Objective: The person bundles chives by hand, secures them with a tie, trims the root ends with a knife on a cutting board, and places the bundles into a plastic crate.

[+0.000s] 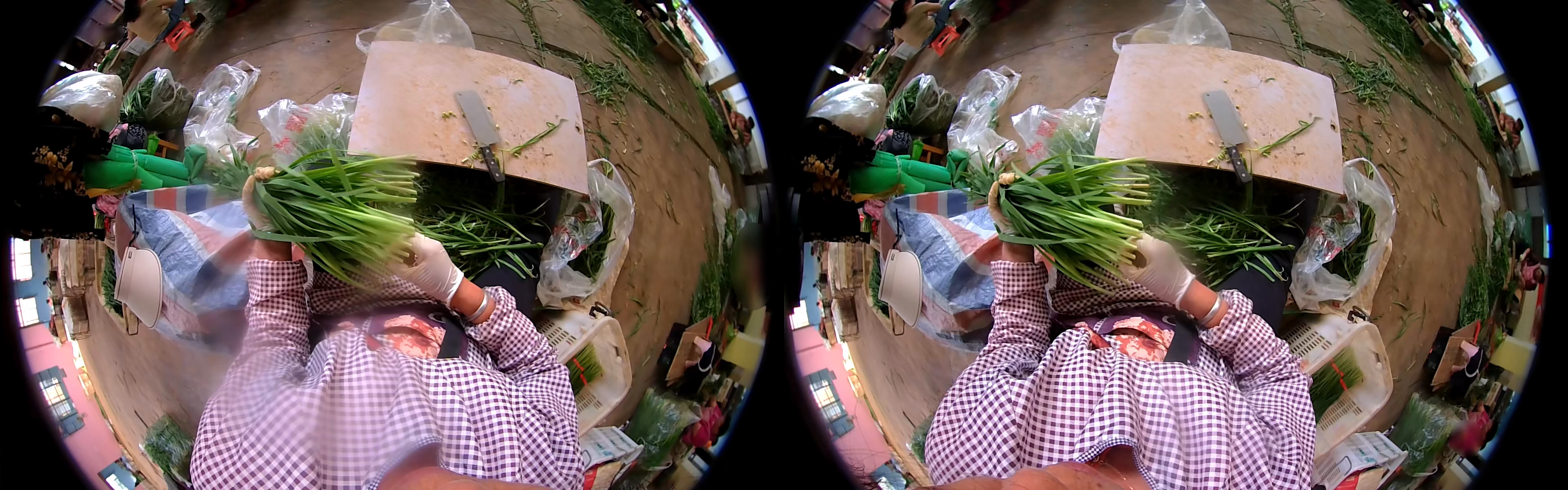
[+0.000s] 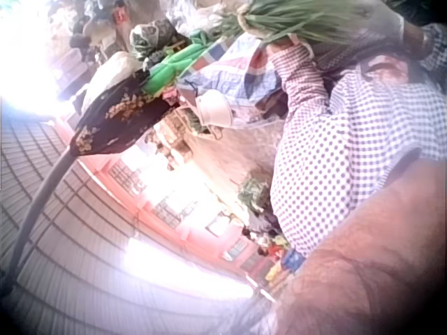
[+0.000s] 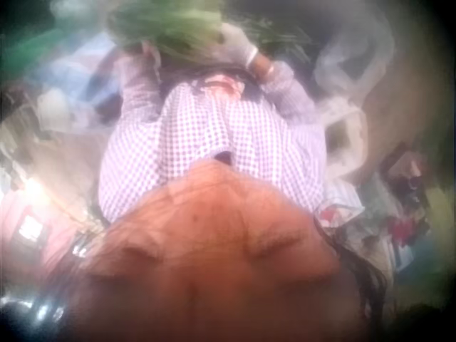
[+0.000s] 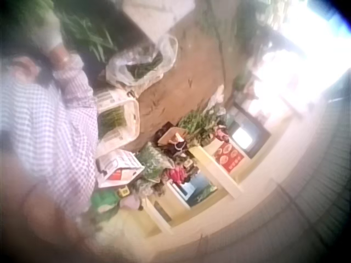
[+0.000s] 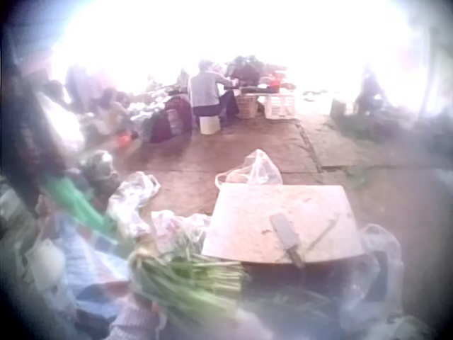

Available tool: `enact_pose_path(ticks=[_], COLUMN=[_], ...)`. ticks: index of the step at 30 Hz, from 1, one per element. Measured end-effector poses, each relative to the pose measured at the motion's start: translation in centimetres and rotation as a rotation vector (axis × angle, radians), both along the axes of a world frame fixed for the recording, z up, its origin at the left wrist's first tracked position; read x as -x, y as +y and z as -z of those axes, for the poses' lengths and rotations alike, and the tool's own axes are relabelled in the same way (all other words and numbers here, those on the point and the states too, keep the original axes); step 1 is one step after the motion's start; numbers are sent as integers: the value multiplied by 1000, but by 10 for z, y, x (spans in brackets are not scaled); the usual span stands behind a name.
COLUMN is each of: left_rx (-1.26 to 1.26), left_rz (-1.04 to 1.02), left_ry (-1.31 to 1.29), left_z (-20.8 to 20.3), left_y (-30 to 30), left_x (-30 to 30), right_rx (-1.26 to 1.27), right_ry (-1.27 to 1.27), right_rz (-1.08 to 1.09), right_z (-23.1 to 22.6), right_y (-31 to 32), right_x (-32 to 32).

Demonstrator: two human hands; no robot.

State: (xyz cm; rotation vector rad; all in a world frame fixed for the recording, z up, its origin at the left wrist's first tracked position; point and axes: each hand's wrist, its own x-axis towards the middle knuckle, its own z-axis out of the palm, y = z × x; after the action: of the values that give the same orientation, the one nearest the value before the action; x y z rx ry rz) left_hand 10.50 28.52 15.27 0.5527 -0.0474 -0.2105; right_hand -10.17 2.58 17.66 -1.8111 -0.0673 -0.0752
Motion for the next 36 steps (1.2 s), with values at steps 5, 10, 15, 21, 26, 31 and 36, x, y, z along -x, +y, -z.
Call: enact_pose_path(ticks=[5, 10, 15, 21, 26, 31, 36], left_rx=[36, 104, 145, 203, 159, 140, 221], left_rz=[35, 81, 155, 236, 169, 180, 247], left_ry=[-30, -50, -97, -153, -143, -211, -189], left_z=[0, 23, 31, -1, -1, -18, -12], left_y=[-1, 13, 16, 0, 6, -1, 4], left_x=[2, -9, -18, -9, -10, -2, -10], right_rx=[243, 1060, 267, 349, 444, -723, -976], right_ry=[182, 532, -165, -448, -510, 61, -202], right_rz=[-109, 105, 256, 119, 103, -54, -169], right_z=[19, 48, -37, -51, -56, -98, -97], right_y=[-53, -109, -59, -9, 9, -10, -47], right_x=[11, 20, -8, -64, -69, -62, -71])
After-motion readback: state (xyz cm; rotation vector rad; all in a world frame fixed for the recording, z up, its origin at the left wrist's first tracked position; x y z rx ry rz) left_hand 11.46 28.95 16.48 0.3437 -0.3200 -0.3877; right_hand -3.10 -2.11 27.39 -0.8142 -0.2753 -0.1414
